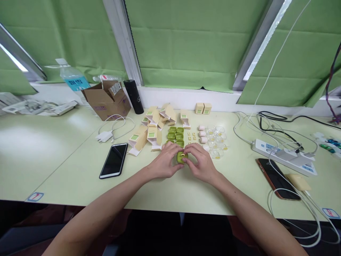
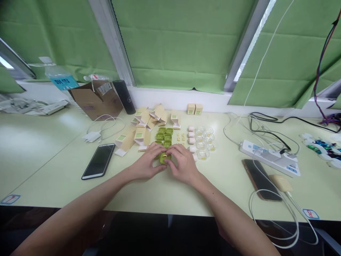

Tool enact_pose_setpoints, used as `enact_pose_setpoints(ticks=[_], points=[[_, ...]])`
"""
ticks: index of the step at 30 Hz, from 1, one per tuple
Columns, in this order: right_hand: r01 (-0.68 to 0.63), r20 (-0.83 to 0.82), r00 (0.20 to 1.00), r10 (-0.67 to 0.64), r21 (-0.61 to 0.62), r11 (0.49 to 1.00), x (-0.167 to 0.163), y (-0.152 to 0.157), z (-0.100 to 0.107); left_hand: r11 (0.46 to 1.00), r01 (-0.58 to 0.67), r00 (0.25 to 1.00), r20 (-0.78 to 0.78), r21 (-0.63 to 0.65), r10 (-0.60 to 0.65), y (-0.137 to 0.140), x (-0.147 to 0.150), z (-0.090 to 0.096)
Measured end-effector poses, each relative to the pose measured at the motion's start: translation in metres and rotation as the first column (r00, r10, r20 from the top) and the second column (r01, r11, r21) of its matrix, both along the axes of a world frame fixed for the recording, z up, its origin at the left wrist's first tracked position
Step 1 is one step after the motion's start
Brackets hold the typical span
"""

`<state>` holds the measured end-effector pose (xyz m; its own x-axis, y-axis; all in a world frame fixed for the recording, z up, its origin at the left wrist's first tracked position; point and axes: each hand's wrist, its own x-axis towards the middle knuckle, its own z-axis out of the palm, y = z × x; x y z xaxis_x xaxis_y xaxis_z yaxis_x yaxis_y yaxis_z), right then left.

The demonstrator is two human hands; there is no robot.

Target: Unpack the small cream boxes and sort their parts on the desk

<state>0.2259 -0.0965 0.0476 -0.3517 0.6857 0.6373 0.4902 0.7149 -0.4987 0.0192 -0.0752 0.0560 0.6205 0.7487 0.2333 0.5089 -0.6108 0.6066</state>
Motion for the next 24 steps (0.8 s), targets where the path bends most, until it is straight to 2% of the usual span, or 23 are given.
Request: enact_pose_setpoints(ticks=[10,14,17,20,22,24], points=[[-0.009,-0.094,0.996,-0.002,-0.126,0.992,-0.003,0.004,-0.01,0.997,-0.077,0.997,-0.033,0.003,0.077,-0.003,0.004,0.003],[-0.017,-0.202,0.979,-0.03,-0.227,0.974,-0.003,0.003,-0.009,0.995,-0.1,0.992,-0.077,0.016,0.101,-0.004,0.004,0.005],[-0.005,-0.371,0.921,-0.12,-0.32,0.947,0.001,0.005,-0.004,0.992,-0.124,0.988,-0.096,0.023,0.125,-0.004,0.003,0.004],[-0.021,-0.533,0.82,-0.208,-0.391,0.92,0.006,0.011,0.0,0.987,-0.158,0.987,-0.037,0.019,0.158,-0.001,0.001,0.003],[-0.058,-0.592,0.769,-0.241,-0.44,0.896,0.009,0.015,0.002,0.982,-0.19,0.982,0.021,0.01,0.19,0.001,-0.001,0.002],[-0.097,-0.613,0.75,-0.249,-0.474,0.875,0.011,0.018,0.003,0.974,-0.225,0.972,0.071,-0.001,0.224,0.006,-0.004,0.001]])
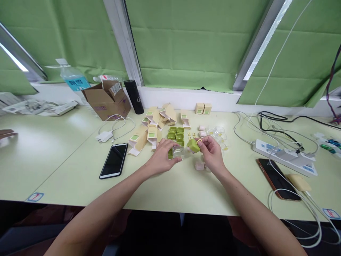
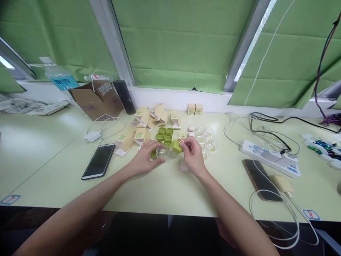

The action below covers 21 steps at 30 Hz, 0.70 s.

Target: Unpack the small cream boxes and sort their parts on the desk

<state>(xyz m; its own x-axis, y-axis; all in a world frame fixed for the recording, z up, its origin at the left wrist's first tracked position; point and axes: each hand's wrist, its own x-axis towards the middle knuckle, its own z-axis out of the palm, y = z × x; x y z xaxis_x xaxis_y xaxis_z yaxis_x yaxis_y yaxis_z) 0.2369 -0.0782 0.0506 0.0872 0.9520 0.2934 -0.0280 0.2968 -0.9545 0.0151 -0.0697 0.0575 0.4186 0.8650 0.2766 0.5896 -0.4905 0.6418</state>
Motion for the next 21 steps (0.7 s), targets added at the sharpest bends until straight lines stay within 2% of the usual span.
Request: enact_pose_setpoints(ticks=[4,7,11,13,15,18,21], points=[[-0.069,0.008,0.998,0.069,-0.016,0.997,0.003,-0.003,0.004,0.999,-0.033,0.998,0.047,0.023,0.032,0.009,-0.006,-0.002],[-0.235,0.068,0.969,0.238,-0.053,0.971,0.001,-0.011,0.009,0.999,-0.035,0.998,0.051,0.028,0.034,0.013,-0.008,-0.004],[-0.419,0.299,0.839,0.455,-0.178,0.89,-0.005,-0.022,0.011,0.998,-0.048,0.999,-0.003,0.048,0.048,0.012,-0.007,-0.008],[-0.444,0.39,0.773,0.5,-0.23,0.866,-0.008,-0.025,0.011,0.998,-0.021,0.998,-0.057,0.062,0.025,0.01,-0.005,-0.01],[-0.449,0.422,0.744,0.517,-0.256,0.856,-0.008,-0.026,0.01,0.997,0.021,0.992,-0.127,0.076,-0.011,0.007,-0.002,-0.012],[-0.437,0.381,0.771,0.51,-0.266,0.859,-0.007,-0.024,0.009,0.992,0.076,0.974,-0.221,0.102,-0.052,0.004,0.004,-0.015],[-0.406,0.245,0.849,0.468,-0.263,0.875,-0.005,-0.019,0.008,0.989,0.116,0.956,-0.28,0.096,-0.085,0.001,0.007,-0.016]])
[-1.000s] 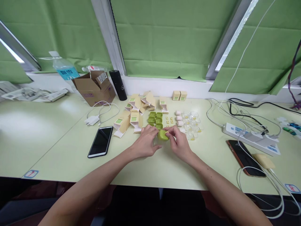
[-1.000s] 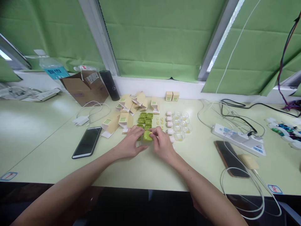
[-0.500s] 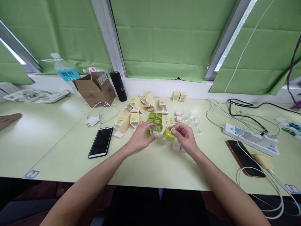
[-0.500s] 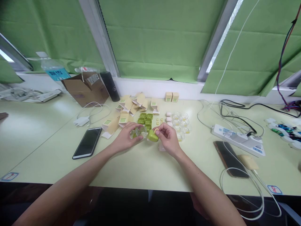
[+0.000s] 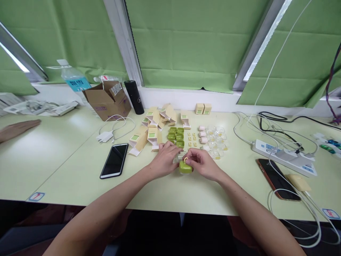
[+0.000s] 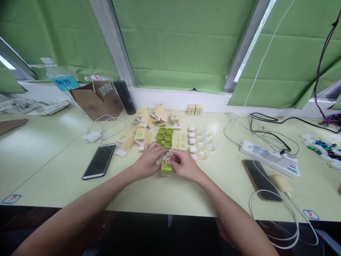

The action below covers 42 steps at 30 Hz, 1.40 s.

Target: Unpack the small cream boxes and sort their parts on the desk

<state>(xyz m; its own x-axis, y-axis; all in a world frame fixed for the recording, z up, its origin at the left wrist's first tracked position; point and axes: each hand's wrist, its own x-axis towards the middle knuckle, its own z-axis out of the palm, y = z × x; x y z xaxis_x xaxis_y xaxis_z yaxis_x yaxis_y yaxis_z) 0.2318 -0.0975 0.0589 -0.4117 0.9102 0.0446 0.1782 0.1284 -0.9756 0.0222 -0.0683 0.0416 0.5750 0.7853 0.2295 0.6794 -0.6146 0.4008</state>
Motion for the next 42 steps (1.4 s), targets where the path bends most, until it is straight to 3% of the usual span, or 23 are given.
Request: enact_pose_setpoints(ticks=[5,11,14,16,18,20,23,26,29,31,33,35,36,38,42], points=[[0.143,-0.225,0.963,-0.148,-0.039,0.989,0.001,0.009,-0.001,1.0,0.022,0.997,0.071,0.014,-0.023,-0.003,-0.003,0.01],[0.212,-0.322,0.92,-0.223,-0.068,0.975,-0.007,0.015,-0.008,0.991,0.128,0.959,0.251,0.026,-0.131,-0.005,-0.006,0.017],[0.195,-0.323,0.925,-0.201,-0.051,0.979,-0.007,0.015,-0.01,0.998,0.058,0.942,0.331,0.002,-0.055,-0.001,-0.006,0.012],[0.225,-0.232,0.951,-0.204,0.069,0.972,-0.003,0.014,-0.01,0.997,-0.072,0.906,0.418,-0.006,0.068,0.003,-0.008,0.01],[0.22,-0.002,0.973,-0.232,0.326,0.919,0.002,0.012,-0.011,0.977,-0.213,0.834,0.52,-0.004,0.184,0.01,-0.011,0.009],[0.071,0.288,0.914,-0.286,0.58,0.811,0.003,0.011,-0.014,0.954,-0.3,0.769,0.593,0.004,0.239,0.016,-0.015,0.008],[-0.182,0.533,0.774,-0.342,0.705,0.686,-0.002,0.011,-0.019,0.932,-0.361,0.723,0.636,0.015,0.27,0.025,-0.019,0.006],[-0.191,0.503,0.778,-0.376,0.76,0.621,-0.003,0.012,-0.014,0.924,-0.382,0.707,0.651,0.022,0.276,0.029,-0.021,0.003],[0.012,0.302,0.842,-0.447,0.818,0.576,0.014,0.004,0.011,0.922,-0.386,0.705,0.652,0.025,0.277,0.03,-0.022,0.0],[0.167,0.186,0.831,-0.524,0.815,0.554,0.039,-0.008,0.033,0.922,-0.387,0.707,0.649,0.022,0.281,0.029,-0.021,-0.001],[0.239,0.176,0.748,-0.64,0.828,0.507,0.069,-0.021,0.049,0.922,-0.386,0.71,0.645,0.02,0.283,0.027,-0.02,0.0],[0.266,0.238,0.609,-0.756,0.837,0.478,0.099,-0.032,0.053,0.922,-0.386,0.715,0.638,0.02,0.285,0.025,-0.019,0.001],[0.258,0.299,0.535,-0.79,0.833,0.49,0.113,-0.036,0.05,0.922,-0.388,0.719,0.633,0.021,0.288,0.024,-0.018,0.002],[0.23,0.433,0.438,-0.788,0.793,0.564,0.133,-0.037,0.038,0.92,-0.391,0.724,0.625,0.02,0.293,0.021,-0.016,0.004],[0.221,0.617,0.36,-0.7,0.672,0.707,0.146,-0.029,0.009,0.923,-0.385,0.734,0.61,0.011,0.299,0.019,-0.013,0.004]])
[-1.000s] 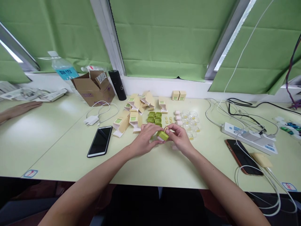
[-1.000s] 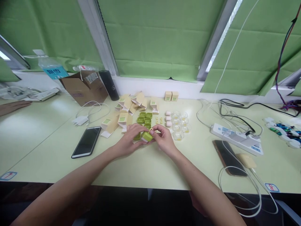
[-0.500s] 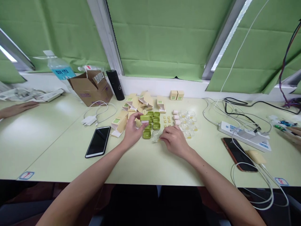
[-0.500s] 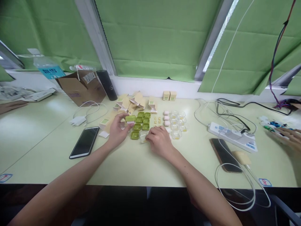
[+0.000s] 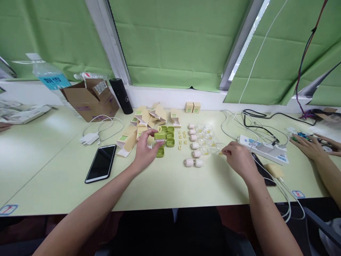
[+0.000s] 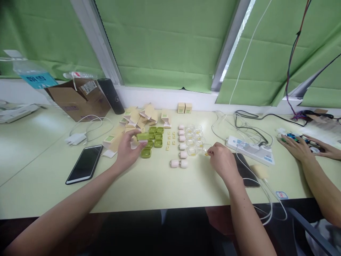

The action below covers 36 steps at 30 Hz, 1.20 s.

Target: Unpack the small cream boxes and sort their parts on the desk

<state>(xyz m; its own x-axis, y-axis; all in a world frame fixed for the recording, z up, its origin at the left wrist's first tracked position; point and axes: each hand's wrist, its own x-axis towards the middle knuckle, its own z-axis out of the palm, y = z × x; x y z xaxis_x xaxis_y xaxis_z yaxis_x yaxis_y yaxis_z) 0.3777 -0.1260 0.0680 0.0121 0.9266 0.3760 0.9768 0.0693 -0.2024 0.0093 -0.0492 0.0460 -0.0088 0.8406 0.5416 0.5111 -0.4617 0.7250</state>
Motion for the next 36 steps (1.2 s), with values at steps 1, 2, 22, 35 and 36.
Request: enact_pose_setpoints(ticks=[1,2,22,35,36], points=[[0.001,-0.005,1.0,-0.001,-0.035,0.999,-0.001,0.002,-0.006,1.0,0.002,1.0,-0.001,-0.004,-0.002,0.0,0.0,0.0],[-0.003,-0.014,1.0,0.003,-0.062,0.998,-0.002,0.004,-0.01,1.0,0.003,1.0,0.0,-0.005,-0.003,0.0,0.0,-0.001],[-0.406,0.012,0.877,0.481,0.554,0.727,-0.154,0.028,0.007,0.997,0.055,0.995,0.089,-0.047,-0.051,-0.001,0.003,-0.006],[-0.498,0.004,0.804,0.594,0.55,0.67,-0.183,0.052,-0.035,0.973,0.16,0.987,0.054,-0.165,-0.153,-0.014,0.011,0.001],[-0.497,-0.001,0.798,0.602,0.563,0.66,-0.183,0.052,-0.035,0.973,0.184,0.982,0.061,-0.139,-0.177,-0.014,0.011,0.001]])
